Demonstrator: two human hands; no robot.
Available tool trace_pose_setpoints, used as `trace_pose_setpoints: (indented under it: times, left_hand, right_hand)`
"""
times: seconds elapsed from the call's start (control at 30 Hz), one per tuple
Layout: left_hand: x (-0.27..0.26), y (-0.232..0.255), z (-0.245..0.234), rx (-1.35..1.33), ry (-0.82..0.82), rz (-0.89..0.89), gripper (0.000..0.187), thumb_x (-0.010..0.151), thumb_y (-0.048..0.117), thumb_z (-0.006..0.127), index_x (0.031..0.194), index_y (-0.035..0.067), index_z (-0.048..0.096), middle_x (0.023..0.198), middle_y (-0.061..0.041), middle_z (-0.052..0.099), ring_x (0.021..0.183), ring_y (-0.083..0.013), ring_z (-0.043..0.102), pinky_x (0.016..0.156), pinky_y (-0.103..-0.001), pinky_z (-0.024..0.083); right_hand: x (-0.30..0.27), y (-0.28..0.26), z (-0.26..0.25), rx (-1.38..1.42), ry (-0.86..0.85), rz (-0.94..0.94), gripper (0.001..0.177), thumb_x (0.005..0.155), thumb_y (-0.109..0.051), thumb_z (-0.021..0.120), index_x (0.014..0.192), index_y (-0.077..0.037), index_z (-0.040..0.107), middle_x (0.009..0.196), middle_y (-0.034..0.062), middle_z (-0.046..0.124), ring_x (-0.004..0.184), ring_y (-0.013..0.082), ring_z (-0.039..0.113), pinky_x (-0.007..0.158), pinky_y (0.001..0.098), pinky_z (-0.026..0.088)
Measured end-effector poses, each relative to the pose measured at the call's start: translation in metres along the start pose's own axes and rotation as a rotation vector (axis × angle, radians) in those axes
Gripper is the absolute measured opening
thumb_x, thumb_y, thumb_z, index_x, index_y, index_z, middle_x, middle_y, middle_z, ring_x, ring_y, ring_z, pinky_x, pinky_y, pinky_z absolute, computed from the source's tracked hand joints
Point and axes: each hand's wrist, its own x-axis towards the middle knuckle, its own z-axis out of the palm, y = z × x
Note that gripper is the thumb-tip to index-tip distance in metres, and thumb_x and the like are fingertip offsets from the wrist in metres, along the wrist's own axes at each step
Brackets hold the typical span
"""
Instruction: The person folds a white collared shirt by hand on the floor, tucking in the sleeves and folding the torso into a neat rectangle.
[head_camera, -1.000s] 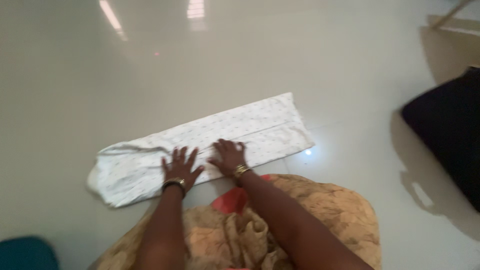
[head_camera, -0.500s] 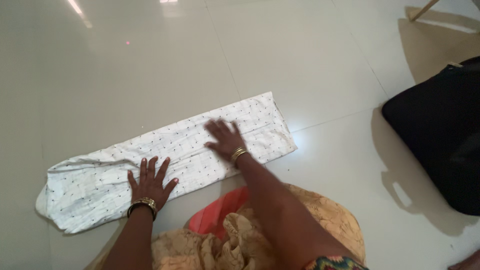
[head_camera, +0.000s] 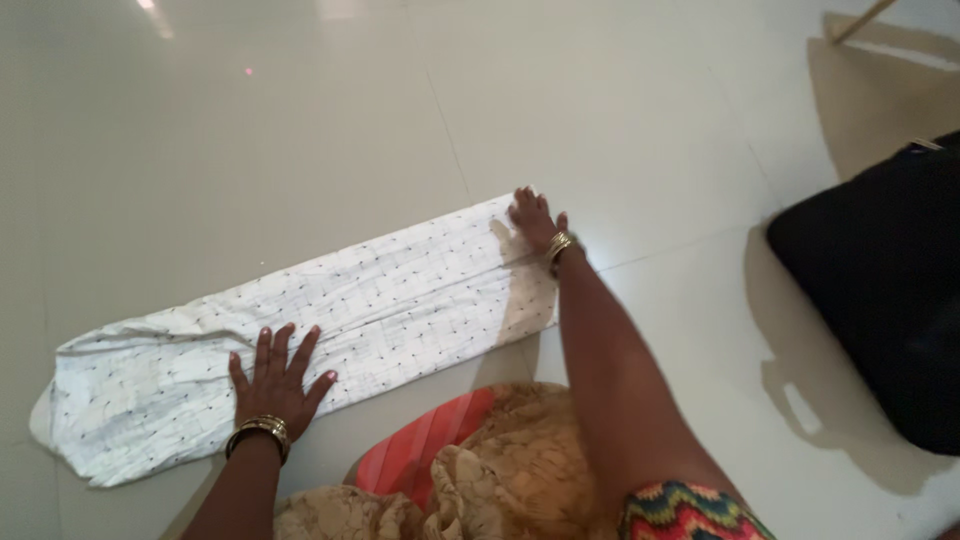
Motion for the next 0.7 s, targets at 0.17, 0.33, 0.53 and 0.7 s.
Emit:
trace_pose_setpoints:
  times: [0.17, 0.33, 0.53, 0.7]
  left_hand:
    - [0.001, 0.001, -0.003, -0.003, -0.056, -0.03, 0.079, 0.086, 0.078, 0.031, 0.156, 0.044, 0.017, 0.165, 0.003, 0.015, 0.154, -0.0241, 0.005, 0.118, -0.066, 0.004]
    - [0.001, 0.001, -0.004, -0.026, -0.01, -0.026, 0.079, 0.087, 0.077, 0.03, 0.157, 0.042, 0.017, 0.165, 0.002, 0.017, 0.155, -0.0237, 0.006, 0.118, -0.067, 0.005]
    - [0.004, 0.001, -0.003, 0.055, -0.081, -0.043, 0.079, 0.087, 0.079, 0.028, 0.157, 0.043, 0.015, 0.165, 0.003, 0.014, 0.155, -0.0221, 0.004, 0.119, -0.064, 0.003]
    - [0.004, 0.0, 0.003, 0.005, -0.01, -0.027, 0.078, 0.085, 0.078, 0.028, 0.155, 0.043, 0.017, 0.163, 0.002, 0.015, 0.154, -0.0237, 0.004, 0.118, -0.064, 0.002]
  right_hand:
    - [-0.033, 0.073, -0.06, 0.787, 0.207, 0.121, 0.077, 0.098, -0.067, 0.038, 0.154, -0.014, 0.043, 0.165, 0.0108, 0.035, 0.154, 0.0277, 0.028, 0.125, 0.0452, 0.023]
    - [-0.081, 0.092, -0.018, 0.291, 0.561, -0.187, 0.069, 0.104, -0.054, 0.046, 0.154, -0.007, 0.044, 0.168, 0.0195, 0.028, 0.157, 0.0343, 0.024, 0.127, 0.0461, 0.022]
    - [-0.16, -0.007, 0.046, -0.254, 0.074, -0.502, 0.09, 0.097, -0.061, 0.044, 0.163, -0.008, 0.013, 0.172, 0.0145, 0.003, 0.159, 0.0284, 0.002, 0.128, 0.0468, 0.003]
    - [-0.17, -0.071, 0.055, -0.195, -0.002, -0.703, 0.092, 0.097, -0.072, 0.022, 0.164, -0.012, 0.002, 0.172, 0.0114, -0.004, 0.158, 0.026, -0.002, 0.126, 0.0455, -0.001]
